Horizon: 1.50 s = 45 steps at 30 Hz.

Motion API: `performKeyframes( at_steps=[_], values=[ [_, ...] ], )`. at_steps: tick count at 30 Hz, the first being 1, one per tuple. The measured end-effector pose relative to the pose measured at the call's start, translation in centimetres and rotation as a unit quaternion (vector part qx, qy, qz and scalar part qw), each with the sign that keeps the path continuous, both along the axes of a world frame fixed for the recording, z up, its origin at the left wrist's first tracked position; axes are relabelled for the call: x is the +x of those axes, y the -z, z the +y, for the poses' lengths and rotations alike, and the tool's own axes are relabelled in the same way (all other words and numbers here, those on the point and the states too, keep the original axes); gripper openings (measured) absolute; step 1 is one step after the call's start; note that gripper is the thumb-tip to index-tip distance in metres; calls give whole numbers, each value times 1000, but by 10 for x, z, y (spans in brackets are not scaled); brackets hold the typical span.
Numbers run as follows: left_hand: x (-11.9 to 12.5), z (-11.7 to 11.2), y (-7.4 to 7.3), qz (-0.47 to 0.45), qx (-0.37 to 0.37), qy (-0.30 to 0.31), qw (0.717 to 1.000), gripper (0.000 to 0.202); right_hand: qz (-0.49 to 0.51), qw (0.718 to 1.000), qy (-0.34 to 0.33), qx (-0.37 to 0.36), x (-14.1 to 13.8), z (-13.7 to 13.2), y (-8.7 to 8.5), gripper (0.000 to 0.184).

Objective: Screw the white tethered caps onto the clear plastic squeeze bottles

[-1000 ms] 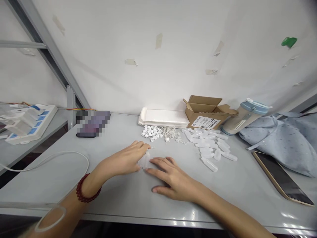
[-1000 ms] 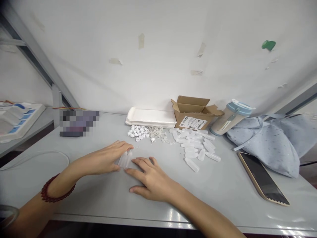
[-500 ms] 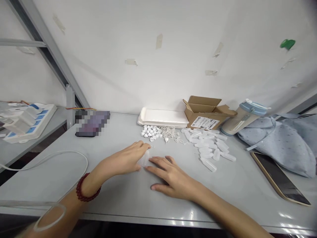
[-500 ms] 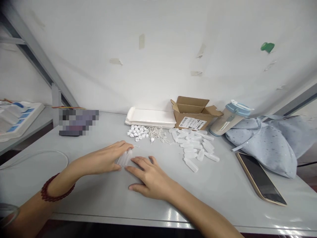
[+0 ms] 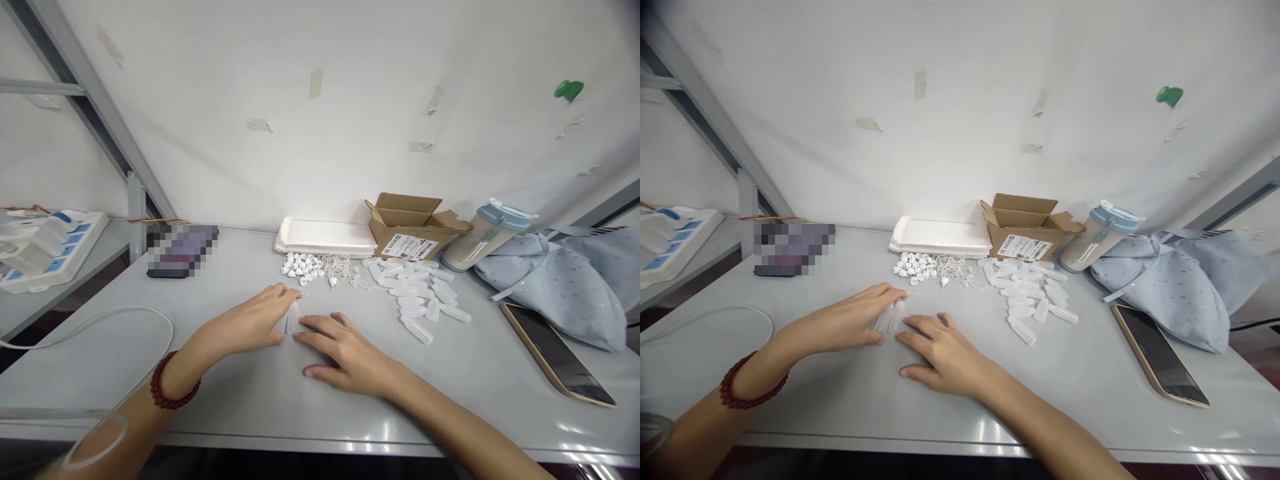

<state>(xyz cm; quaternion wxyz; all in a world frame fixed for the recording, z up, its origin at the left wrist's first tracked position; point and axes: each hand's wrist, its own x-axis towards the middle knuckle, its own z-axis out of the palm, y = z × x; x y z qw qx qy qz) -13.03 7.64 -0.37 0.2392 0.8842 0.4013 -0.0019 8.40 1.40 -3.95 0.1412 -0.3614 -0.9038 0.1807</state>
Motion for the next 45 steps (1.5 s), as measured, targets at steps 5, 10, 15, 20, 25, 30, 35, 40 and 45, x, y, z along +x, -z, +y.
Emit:
performKeyframes(
  at_steps=[5, 10, 15, 20, 25, 30, 35, 40, 45],
  values=[
    [-3, 2, -3, -3, 1, -11, 1000, 65, 35, 999, 30, -3, 14, 3, -9, 42],
    [-1, 3, -8, -28, 13, -16, 999, 63, 11, 986, 166, 25, 50, 14, -24, 24],
    [6, 2, -7, -32, -16, 10, 999, 52, -50, 944, 326, -23, 89, 20, -38, 13],
    [7, 4, 0, -19, -19, 22, 999, 52, -38, 929, 361, -69, 112, 23, -41, 14],
    [6, 5, -1, -22, -13, 26, 999, 53, -13, 925, 368, -88, 120, 25, -41, 16],
    [5, 4, 0, -27, -6, 29, 999, 52, -49, 913, 373, -161, 129, 20, -47, 20],
    [4, 6, 4, -28, -1, 37, 999, 53, -86, 896, 392, -191, 135, 16, -50, 27],
    [9, 5, 2, -68, 16, 40, 997, 50, -138, 878, 405, -216, 133, 18, -48, 23],
    [29, 14, 4, -120, 63, 0, 991, 37, -154, 870, 405, -236, 129, 18, -47, 16]
  ],
)
